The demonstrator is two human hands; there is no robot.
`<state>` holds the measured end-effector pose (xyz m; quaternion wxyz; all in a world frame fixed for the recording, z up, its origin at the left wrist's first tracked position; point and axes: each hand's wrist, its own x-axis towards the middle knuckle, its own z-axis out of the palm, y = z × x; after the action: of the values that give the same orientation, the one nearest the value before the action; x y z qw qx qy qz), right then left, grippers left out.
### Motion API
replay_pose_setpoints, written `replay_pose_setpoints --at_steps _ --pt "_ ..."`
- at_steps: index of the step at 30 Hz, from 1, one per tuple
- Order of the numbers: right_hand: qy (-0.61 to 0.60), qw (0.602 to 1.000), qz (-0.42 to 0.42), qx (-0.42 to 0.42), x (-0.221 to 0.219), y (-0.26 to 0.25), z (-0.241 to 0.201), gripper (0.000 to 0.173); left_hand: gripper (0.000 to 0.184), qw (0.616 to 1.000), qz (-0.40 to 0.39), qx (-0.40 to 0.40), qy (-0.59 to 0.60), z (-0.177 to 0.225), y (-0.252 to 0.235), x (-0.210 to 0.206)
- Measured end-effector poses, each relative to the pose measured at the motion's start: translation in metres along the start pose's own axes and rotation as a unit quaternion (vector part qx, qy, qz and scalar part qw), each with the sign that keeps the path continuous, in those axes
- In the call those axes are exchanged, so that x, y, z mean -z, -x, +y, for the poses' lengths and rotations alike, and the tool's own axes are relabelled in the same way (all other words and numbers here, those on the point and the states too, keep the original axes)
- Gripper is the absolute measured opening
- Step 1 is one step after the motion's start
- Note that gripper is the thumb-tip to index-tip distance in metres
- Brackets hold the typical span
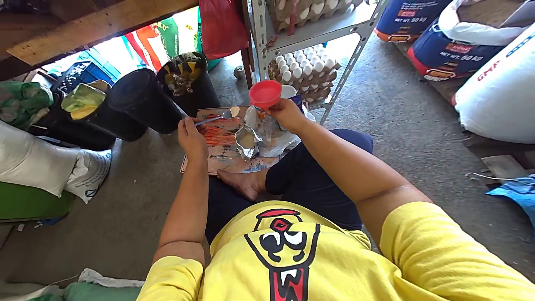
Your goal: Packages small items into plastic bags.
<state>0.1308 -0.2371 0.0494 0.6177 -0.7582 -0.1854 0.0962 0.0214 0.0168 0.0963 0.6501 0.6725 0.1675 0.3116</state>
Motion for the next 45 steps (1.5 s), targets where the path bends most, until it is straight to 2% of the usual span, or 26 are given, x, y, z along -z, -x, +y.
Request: replay_pose_setpoints --at_steps 8,13,20,23,25,29,32,34,37,42,45 --pt "0.005 1.000 -0.014 0.015 -0.010 -0.002 0.001 0.024 0.029 0.989 -0.053 -0.134 0.035 0.053 -0.003 -0.021" --pt "0.009 1.000 -0.020 0.018 -0.011 -0.005 -0.004 0.022 0.027 0.957 -0.119 -0.263 -0.026 0.048 0.006 -0.033" --pt "0.012 1.000 -0.005 0.012 -0.009 -0.006 -0.014 0.019 0.028 0.882 -0.168 -0.431 -0.089 0.041 0.014 -0.035" --pt "0.013 1.000 -0.006 0.019 -0.004 -0.007 -0.015 0.021 0.031 0.857 -0.164 -0.478 -0.102 0.042 0.015 -0.030" --pt "0.019 1.000 -0.004 0.021 -0.002 -0.007 -0.018 0.022 0.031 0.853 -0.138 -0.492 -0.100 0.041 0.014 -0.025" --pt "0.006 1.000 0.006 0.017 0.003 -0.007 -0.022 0.023 0.029 0.875 -0.082 -0.473 -0.063 0.031 0.013 -0.017" --pt "-0.005 0.999 0.013 0.030 0.010 -0.011 -0.026 0.024 0.028 0.908 -0.062 -0.412 -0.045 0.020 0.014 -0.012" --pt "0.019 0.999 0.018 0.031 0.016 -0.017 -0.021 0.024 0.030 0.922 -0.057 -0.375 -0.077 0.005 0.017 -0.009" --pt "0.071 0.997 0.007 0.013 0.025 -0.022 -0.019 0.023 0.034 0.931 -0.103 -0.299 -0.183 -0.021 0.022 -0.004" --pt "0.058 0.997 0.043 0.023 0.050 -0.037 -0.044 0.026 0.034 0.907 -0.200 -0.190 -0.318 -0.070 0.033 -0.004" --pt "0.058 0.996 0.060 0.026 0.069 -0.049 -0.074 0.025 0.034 0.893 -0.244 -0.103 -0.364 -0.089 0.033 -0.013"
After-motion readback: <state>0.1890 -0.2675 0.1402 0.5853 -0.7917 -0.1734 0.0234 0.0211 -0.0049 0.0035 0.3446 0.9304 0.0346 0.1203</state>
